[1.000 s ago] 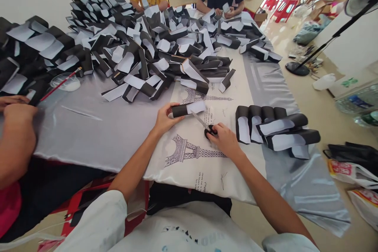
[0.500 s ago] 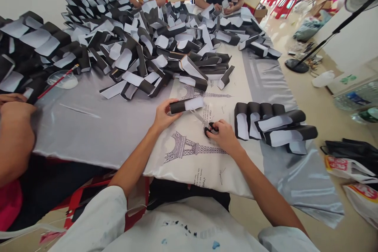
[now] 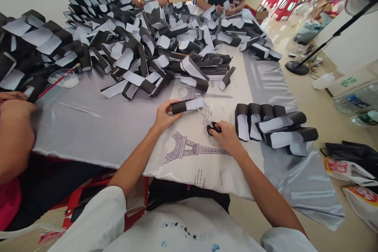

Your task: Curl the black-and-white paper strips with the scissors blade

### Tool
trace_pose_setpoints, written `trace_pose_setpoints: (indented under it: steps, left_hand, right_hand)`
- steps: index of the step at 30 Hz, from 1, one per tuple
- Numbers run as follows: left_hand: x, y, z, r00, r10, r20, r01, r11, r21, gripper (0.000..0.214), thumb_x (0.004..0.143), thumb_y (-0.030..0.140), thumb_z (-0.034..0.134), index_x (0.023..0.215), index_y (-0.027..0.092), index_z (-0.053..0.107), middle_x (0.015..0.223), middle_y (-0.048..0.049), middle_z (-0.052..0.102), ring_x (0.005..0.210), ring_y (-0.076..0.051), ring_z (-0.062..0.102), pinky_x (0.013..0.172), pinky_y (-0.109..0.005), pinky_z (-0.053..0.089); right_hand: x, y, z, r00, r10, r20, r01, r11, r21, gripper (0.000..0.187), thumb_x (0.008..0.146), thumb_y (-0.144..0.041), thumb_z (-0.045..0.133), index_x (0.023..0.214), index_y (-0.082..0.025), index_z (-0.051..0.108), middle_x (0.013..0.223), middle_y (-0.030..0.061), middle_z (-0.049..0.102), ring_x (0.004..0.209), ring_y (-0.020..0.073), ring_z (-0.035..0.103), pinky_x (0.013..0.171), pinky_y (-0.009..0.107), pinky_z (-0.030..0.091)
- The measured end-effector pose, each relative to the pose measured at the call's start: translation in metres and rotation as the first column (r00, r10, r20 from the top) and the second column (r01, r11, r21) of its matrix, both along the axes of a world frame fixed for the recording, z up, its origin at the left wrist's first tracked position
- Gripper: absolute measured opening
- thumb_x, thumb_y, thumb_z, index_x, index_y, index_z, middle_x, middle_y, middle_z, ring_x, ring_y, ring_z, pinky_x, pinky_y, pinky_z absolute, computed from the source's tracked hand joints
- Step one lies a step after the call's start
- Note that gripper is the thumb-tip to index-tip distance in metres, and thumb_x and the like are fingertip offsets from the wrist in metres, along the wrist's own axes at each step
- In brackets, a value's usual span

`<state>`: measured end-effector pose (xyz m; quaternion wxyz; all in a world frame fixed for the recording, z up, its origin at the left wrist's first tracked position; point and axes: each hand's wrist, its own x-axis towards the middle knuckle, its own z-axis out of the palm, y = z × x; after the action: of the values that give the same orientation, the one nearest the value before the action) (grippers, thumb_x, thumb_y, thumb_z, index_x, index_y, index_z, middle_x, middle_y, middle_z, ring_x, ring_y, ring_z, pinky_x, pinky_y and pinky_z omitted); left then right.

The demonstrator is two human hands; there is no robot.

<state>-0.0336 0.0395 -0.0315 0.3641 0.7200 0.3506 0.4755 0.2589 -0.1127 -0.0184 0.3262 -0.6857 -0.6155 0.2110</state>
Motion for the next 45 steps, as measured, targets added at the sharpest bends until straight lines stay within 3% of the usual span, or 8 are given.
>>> trace_pose_setpoints:
  steps: [7,15,21,26,31,37,42,45]
  left_hand:
    - [-0.0007,0.0009,-0.0017,1.0,0.014,-0.013,-0.014,1.0,0.01,0.063,0.082,0.053,0.099,0.133,0.023,0.078,0.133,-0.0135,0.08,0.118,-0.03,0.079,0.101,-0.048,0.069]
    - [-0.0001,0.0012,-0.0023,1.0,0.001,0.013,-0.001,1.0,-0.026,0.067,0.079,0.053,0.101,0.133,0.023,0.077,0.134,-0.0138,0.08,0.117,-0.03,0.08,0.102,-0.049,0.069]
    - [0.0002,0.001,-0.0025,1.0,0.018,0.013,-0.018,0.999,-0.045,0.07,0.076,0.054,0.102,0.133,0.022,0.078,0.133,-0.0142,0.08,0.116,-0.031,0.08,0.102,-0.05,0.069]
    - [0.0002,0.0,-0.0008,1.0,0.022,0.004,-0.021,0.997,-0.068,0.069,0.076,0.052,0.103,0.133,0.022,0.078,0.13,-0.0138,0.082,0.115,-0.032,0.081,0.101,-0.051,0.069]
    - [0.0004,0.0011,-0.003,1.0,0.013,0.009,-0.012,0.998,-0.064,0.068,0.075,0.051,0.103,0.132,0.023,0.079,0.13,-0.013,0.082,0.116,-0.031,0.081,0.103,-0.051,0.068]
    - [-0.0009,0.0017,-0.0045,1.0,-0.003,-0.009,0.003,0.998,-0.057,0.068,0.077,0.054,0.102,0.132,0.023,0.078,0.129,-0.0131,0.082,0.114,-0.03,0.081,0.1,-0.049,0.069]
    - [0.0001,0.0009,-0.0018,1.0,-0.006,-0.006,0.005,0.999,-0.054,0.068,0.076,0.055,0.102,0.13,0.022,0.078,0.128,-0.0137,0.082,0.112,-0.031,0.082,0.099,-0.049,0.069]
    - [0.001,0.0001,0.0003,1.0,-0.009,-0.008,0.008,0.999,-0.044,0.067,0.076,0.056,0.102,0.129,0.022,0.079,0.127,-0.0137,0.082,0.111,-0.031,0.082,0.096,-0.049,0.07]
  right_hand:
    - [-0.0009,0.0024,-0.0019,0.998,-0.053,-0.018,0.053,0.998,-0.023,0.017,0.083,-0.034,0.079,0.077,-0.022,0.068,0.085,0.0027,0.062,0.069,0.0177,0.057,0.072,0.035,0.047]
    - [-0.0006,0.0013,0.0028,0.999,-0.032,-0.022,0.031,0.999,-0.019,0.02,0.082,-0.039,0.077,0.076,-0.022,0.067,0.085,0.004,0.062,0.07,0.0188,0.056,0.072,0.037,0.049]
    - [0.0002,-0.0027,0.0026,1.0,-0.006,-0.031,0.007,0.999,0.039,0.027,0.084,-0.046,0.08,0.091,-0.022,0.068,0.103,0.0081,0.067,0.076,0.0205,0.058,0.076,0.039,0.052]
    - [0.0031,-0.0016,0.0012,0.999,0.008,-0.039,-0.008,1.0,0.004,0.017,0.09,-0.035,0.07,0.082,-0.023,0.061,0.091,0.0042,0.062,0.073,0.0198,0.056,0.074,0.038,0.048]
    - [0.0037,0.002,0.0006,0.998,-0.056,-0.041,0.057,0.998,0.028,0.018,0.087,-0.037,0.073,0.081,-0.023,0.063,0.088,0.0045,0.062,0.077,0.0218,0.059,0.077,0.039,0.05]
    - [-0.0018,-0.0009,0.0015,0.994,-0.097,-0.041,0.099,0.994,0.05,0.033,0.081,-0.047,0.082,0.096,-0.021,0.068,0.109,0.0096,0.066,0.075,0.0195,0.058,0.079,0.041,0.054]
    - [0.0005,-0.0004,0.0023,0.998,-0.001,-0.07,0.006,0.998,0.066,0.017,0.09,-0.038,0.069,0.087,-0.023,0.063,0.096,0.0059,0.064,0.071,0.0194,0.055,0.073,0.039,0.05]
    - [0.0026,0.0017,0.0031,0.997,-0.029,-0.072,0.035,0.996,0.079,0.017,0.09,-0.039,0.068,0.085,-0.024,0.062,0.09,0.0052,0.062,0.074,0.0211,0.056,0.073,0.038,0.049]
